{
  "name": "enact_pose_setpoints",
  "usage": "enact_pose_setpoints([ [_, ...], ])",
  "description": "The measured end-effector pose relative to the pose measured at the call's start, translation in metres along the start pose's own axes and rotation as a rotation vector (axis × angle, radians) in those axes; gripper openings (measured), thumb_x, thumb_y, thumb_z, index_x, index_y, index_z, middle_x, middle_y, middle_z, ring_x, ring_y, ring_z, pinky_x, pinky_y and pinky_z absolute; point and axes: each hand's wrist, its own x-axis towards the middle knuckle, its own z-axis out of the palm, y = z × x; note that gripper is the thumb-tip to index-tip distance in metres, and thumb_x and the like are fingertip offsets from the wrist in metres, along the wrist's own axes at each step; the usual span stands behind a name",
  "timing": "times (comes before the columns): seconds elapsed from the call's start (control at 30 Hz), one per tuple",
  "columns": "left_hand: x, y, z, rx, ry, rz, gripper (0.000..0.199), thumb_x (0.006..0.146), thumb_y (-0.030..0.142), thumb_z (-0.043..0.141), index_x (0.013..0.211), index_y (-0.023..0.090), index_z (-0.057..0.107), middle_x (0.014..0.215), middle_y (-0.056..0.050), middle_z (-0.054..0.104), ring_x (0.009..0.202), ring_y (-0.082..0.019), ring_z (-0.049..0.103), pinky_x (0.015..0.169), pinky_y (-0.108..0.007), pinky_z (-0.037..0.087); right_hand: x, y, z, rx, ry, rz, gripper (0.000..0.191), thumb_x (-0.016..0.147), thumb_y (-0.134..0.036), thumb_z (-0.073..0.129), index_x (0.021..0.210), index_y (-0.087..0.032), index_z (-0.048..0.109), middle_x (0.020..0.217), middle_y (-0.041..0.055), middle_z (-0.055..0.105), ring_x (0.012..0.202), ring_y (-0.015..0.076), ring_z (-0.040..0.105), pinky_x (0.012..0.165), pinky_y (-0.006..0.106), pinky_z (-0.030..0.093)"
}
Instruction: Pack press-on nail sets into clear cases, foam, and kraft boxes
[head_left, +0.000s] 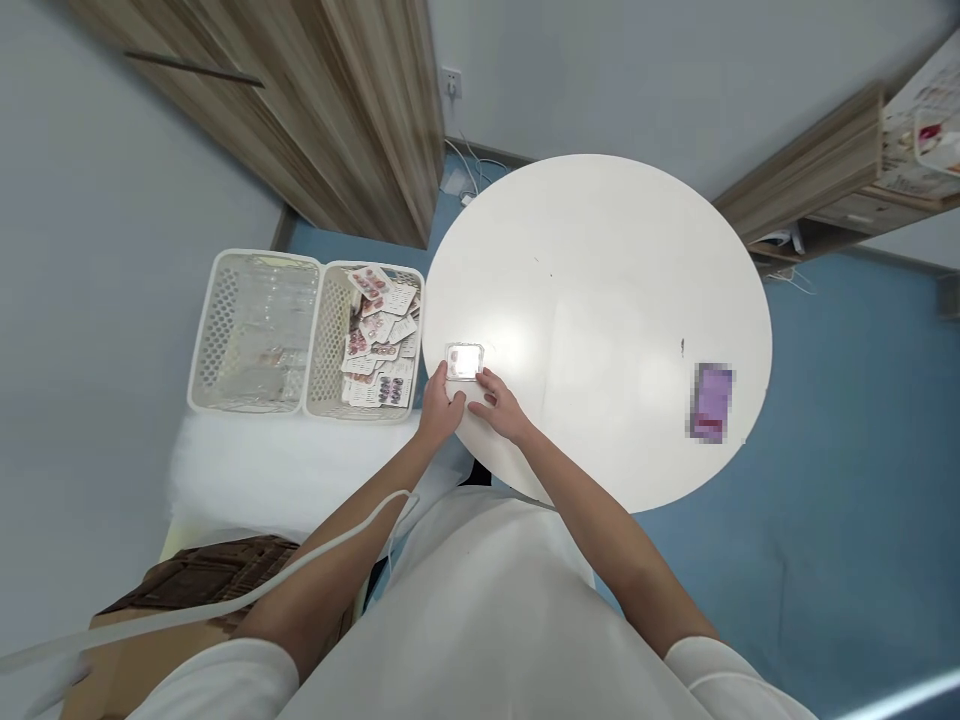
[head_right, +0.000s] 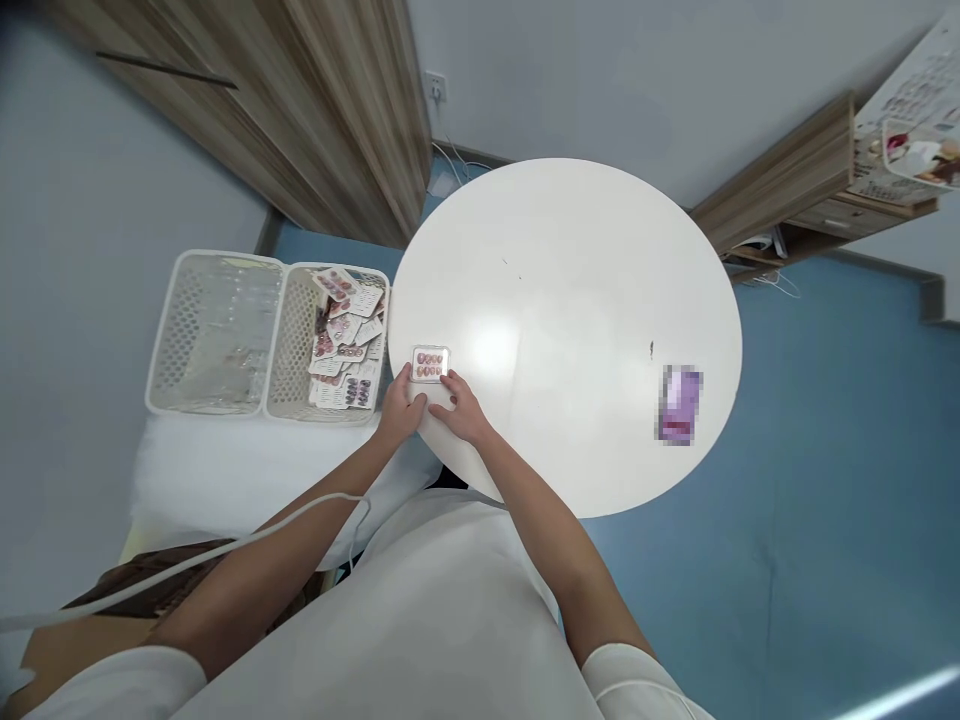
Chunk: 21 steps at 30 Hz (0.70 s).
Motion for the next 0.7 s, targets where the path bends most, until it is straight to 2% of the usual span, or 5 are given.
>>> enact_pose_setpoints([
  [0.17, -0.024, 0.017, 0.022, -0.044, -0.097, 0.034, 0.062, 0.075, 0.019, 0.046, 0.135, 0.016, 0.028, 0.136, -0.008, 0.039, 0.122, -0.025, 0.039, 0.101, -0.040, 0.036, -0.037, 0.021, -0.024, -0.023, 0.149, -0.064, 0.052, 0.074, -0.030, 0.056, 0.124, -0.024, 0.043, 0.138, 0.0076, 0.032, 0.117, 0.0181, 0.045, 0.097, 0.033, 0.040],
  [0.37, -0.062, 0.047, 0.069, -0.012, -0.241, 0.202, 0.059, 0.074, 0.018, 0.045, 0.132, 0.018, 0.036, 0.132, -0.006, 0.045, 0.116, -0.023, 0.046, 0.096, -0.039, 0.041, -0.099, 0.061, -0.086, -0.126, 0.335, -0.114, 0.040, 0.077, -0.018, 0.046, 0.116, -0.023, 0.049, 0.114, 0.0061, 0.052, 0.096, 0.0147, 0.058, 0.090, 0.033, 0.045],
  [0.53, -0.091, 0.066, 0.110, 0.090, -0.326, 0.375, 0.058, 0.072, 0.016, 0.045, 0.130, 0.015, 0.039, 0.130, -0.007, 0.047, 0.117, -0.022, 0.046, 0.100, -0.038, 0.038, -0.143, 0.092, -0.128, -0.224, 0.389, -0.097, 0.035, 0.079, -0.016, 0.039, 0.109, -0.021, 0.055, 0.107, 0.0063, 0.057, 0.092, 0.0152, 0.058, 0.085, 0.033, 0.046],
  [0.7, -0.111, 0.065, 0.138, 0.201, -0.356, 0.433, 0.057, 0.072, 0.015, 0.043, 0.128, 0.015, 0.041, 0.130, -0.008, 0.047, 0.117, -0.022, 0.046, 0.099, -0.040, 0.038, -0.165, 0.116, -0.144, -0.336, 0.351, -0.103, 0.038, 0.078, -0.013, 0.039, 0.111, -0.022, 0.055, 0.106, 0.0054, 0.058, 0.091, 0.0155, 0.058, 0.084, 0.034, 0.046],
])
